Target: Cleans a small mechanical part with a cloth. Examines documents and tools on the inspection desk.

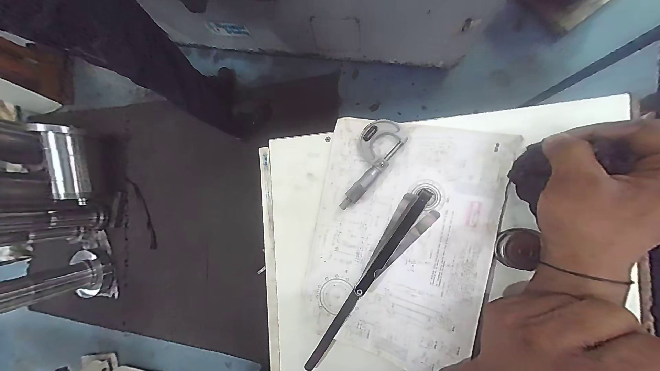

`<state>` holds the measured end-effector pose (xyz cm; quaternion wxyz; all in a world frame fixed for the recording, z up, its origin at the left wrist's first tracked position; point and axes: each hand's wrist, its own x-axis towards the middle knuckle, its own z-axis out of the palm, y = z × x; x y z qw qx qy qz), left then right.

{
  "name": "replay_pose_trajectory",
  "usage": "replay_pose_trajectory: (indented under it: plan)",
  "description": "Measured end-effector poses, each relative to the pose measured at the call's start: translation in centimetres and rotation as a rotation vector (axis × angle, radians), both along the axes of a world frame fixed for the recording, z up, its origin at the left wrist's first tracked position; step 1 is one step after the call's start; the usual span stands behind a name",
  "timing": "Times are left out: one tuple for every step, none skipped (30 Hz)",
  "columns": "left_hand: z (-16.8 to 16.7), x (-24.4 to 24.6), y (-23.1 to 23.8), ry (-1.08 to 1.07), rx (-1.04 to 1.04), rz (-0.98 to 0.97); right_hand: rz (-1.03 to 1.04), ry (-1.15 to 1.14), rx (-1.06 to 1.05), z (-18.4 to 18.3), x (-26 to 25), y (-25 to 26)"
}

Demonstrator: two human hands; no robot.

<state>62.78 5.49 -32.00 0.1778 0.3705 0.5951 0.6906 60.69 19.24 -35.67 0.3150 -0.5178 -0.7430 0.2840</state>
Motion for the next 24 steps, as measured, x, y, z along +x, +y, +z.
replay_pose_trajectory:
  plan:
    - [0.02,-0.01,-0.01,-0.001,-0.002,-0.001,0.001,-0.004,-0.001,-0.01,0.02,-0.01]
    - [-0.01,0.03,0.01,-0.002,-0.001,0.003,-0.001,-0.004,-0.001,-0.01,0.02,-0.01]
    - [-0.05,0.05,0.03,-0.002,0.002,0.005,0.0,-0.001,-0.003,0.02,0.02,-0.02]
    - [-0.06,0.06,0.05,-0.001,0.005,0.006,0.002,0.004,-0.003,0.03,0.02,-0.02]
    - [-0.06,0.07,0.06,0.001,0.007,0.009,0.006,0.01,-0.006,0.03,0.04,-0.04]
    - [-0.07,0.06,0.09,0.0,0.009,0.011,0.009,0.012,-0.004,0.0,0.05,-0.03]
    - [-0.08,0.05,0.1,-0.002,0.011,0.01,0.006,0.01,0.0,0.0,0.05,-0.05]
    - [-0.08,0.04,0.11,-0.006,0.01,0.006,-0.003,0.0,0.0,0.06,0.03,-0.09]
    - [-0.08,-0.01,0.12,-0.009,0.009,0.001,-0.012,-0.014,0.0,0.15,-0.03,-0.13]
    - [-0.09,-0.06,0.12,-0.01,0.008,-0.003,-0.019,-0.023,-0.001,0.23,-0.1,-0.18]
    - [-0.1,-0.1,0.1,-0.013,0.009,-0.007,-0.02,-0.029,0.0,0.25,-0.11,-0.19]
    - [-0.07,-0.12,0.08,-0.015,0.011,-0.006,-0.015,-0.031,0.001,0.23,-0.08,-0.18]
    - [-0.08,-0.09,0.09,-0.016,0.012,0.001,-0.011,-0.027,-0.003,0.18,-0.04,-0.15]
    - [-0.1,-0.05,0.09,-0.016,0.014,0.011,-0.008,-0.023,-0.007,0.12,-0.03,-0.11]
    - [-0.11,-0.01,0.11,-0.017,0.018,0.019,-0.006,-0.019,-0.009,0.07,-0.02,-0.08]
    - [-0.11,0.01,0.15,-0.02,0.022,0.024,-0.003,-0.013,-0.008,0.0,0.01,-0.04]
    - [-0.1,0.0,0.17,-0.024,0.026,0.025,0.0,-0.008,-0.002,-0.05,0.03,-0.02]
    - [-0.07,-0.02,0.15,-0.026,0.025,0.023,0.001,-0.008,0.004,-0.05,0.04,-0.03]
    - [-0.03,-0.05,0.15,-0.028,0.024,0.02,0.0,-0.012,0.007,-0.01,0.01,-0.06]
    - [-0.01,-0.09,0.15,-0.03,0.023,0.018,-0.001,-0.019,0.008,0.02,0.01,-0.07]
    - [-0.01,-0.13,0.14,-0.029,0.019,0.017,-0.002,-0.027,0.006,0.03,0.0,-0.09]
    - [-0.02,-0.14,0.12,-0.031,0.015,0.016,-0.001,-0.03,0.01,-0.02,0.02,-0.06]
    - [-0.04,-0.14,0.12,-0.034,0.013,0.016,0.0,-0.031,0.011,-0.08,0.06,-0.02]
    - [-0.07,-0.16,0.14,-0.035,0.012,0.015,0.002,-0.032,0.01,-0.15,0.11,0.06]
